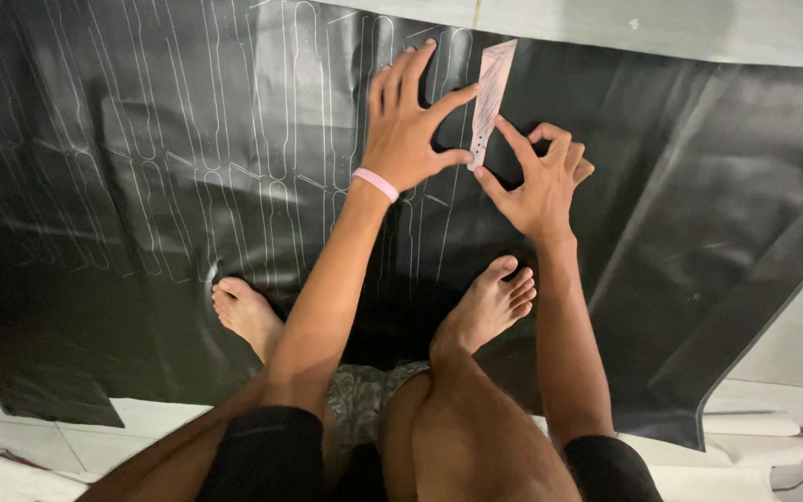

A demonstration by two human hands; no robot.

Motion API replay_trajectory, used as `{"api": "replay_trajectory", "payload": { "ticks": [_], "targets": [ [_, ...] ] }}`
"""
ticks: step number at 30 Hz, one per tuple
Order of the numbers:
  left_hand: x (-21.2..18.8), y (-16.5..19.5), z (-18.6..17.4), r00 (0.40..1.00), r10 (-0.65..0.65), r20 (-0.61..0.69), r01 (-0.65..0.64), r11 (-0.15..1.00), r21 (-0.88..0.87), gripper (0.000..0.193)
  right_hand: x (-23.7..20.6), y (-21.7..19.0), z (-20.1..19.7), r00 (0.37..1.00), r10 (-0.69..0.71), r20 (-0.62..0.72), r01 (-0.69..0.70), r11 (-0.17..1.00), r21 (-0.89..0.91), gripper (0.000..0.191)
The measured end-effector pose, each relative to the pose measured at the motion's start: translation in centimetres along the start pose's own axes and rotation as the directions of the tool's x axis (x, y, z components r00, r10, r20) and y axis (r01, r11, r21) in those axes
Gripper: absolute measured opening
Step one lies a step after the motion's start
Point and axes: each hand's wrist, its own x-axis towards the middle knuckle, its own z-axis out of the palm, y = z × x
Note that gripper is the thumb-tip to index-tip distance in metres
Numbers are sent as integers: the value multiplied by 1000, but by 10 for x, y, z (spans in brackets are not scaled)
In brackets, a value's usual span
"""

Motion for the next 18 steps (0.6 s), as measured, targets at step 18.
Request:
{"api": "replay_trajectory", "payload": {
  "ticks": [18],
  "targets": [
    [23, 143, 106, 895, -335, 296, -270, 123, 955, 57, 78, -15, -81, 751, -521, 405, 454, 854, 256, 26]
  ]
}}
